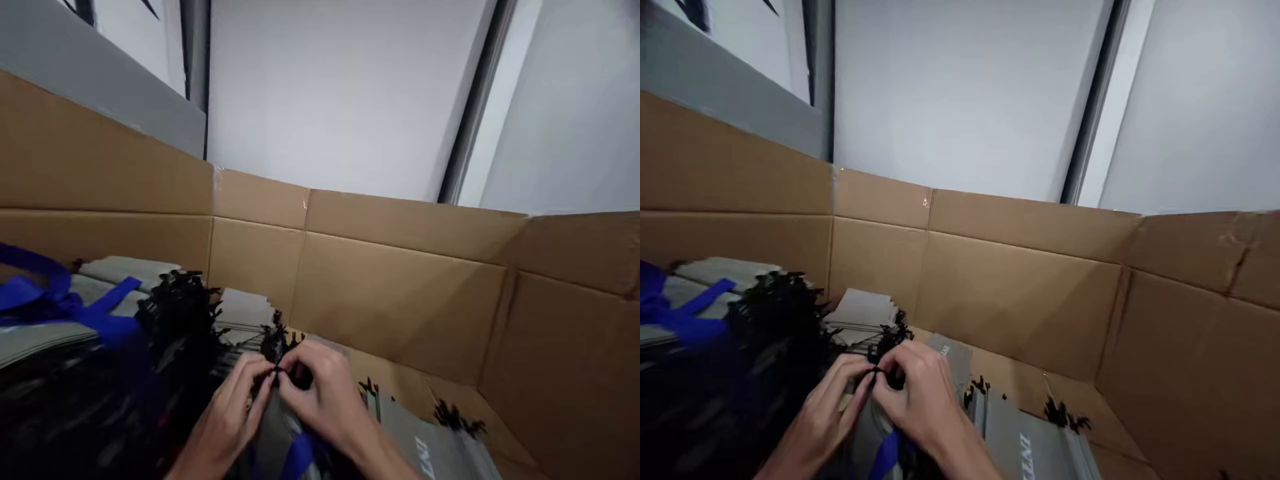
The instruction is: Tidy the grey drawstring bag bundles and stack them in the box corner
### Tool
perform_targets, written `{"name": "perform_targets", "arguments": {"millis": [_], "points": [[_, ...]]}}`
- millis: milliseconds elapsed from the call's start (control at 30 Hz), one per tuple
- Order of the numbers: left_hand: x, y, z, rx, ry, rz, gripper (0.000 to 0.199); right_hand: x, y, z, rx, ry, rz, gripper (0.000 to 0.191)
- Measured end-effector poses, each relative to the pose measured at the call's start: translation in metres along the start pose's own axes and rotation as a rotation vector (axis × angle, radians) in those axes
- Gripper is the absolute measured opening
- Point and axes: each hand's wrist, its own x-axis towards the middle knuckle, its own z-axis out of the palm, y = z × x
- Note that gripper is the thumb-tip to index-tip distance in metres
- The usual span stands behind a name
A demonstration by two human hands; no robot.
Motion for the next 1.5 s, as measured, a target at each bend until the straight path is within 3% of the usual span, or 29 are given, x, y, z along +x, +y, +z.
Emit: {"name": "perform_targets", "arguments": {"millis": [267,633,833,1067,1267,1500], "points": [[-0.004,0.007,0.0,-0.045,0.047,0.029,0.021,0.0,-0.006,-0.004,0.02,-0.107,0.081,0.014],[0.0,0.009,-0.006,-0.197,0.07,-0.034,0.033,0.02,-0.013,-0.014,0.15,-0.238,0.266,0.016],[0.011,0.015,-0.003,-0.285,0.151,-0.155,0.022,0.02,-0.009,-0.011,0.211,-0.28,0.354,0.016],[0.013,0.01,-0.004,-0.3,0.095,-0.219,0.012,0.023,0.003,-0.012,0.394,-0.423,0.442,0.011],[0.014,0.009,0.003,-0.318,0.028,-0.308,0.011,0.025,0.0,-0.009,0.398,-0.346,0.471,0.011],[0.01,0.011,0.01,-0.299,0.057,-0.37,0.012,0.019,-0.012,-0.005,0.317,-0.201,0.58,0.014]]}}
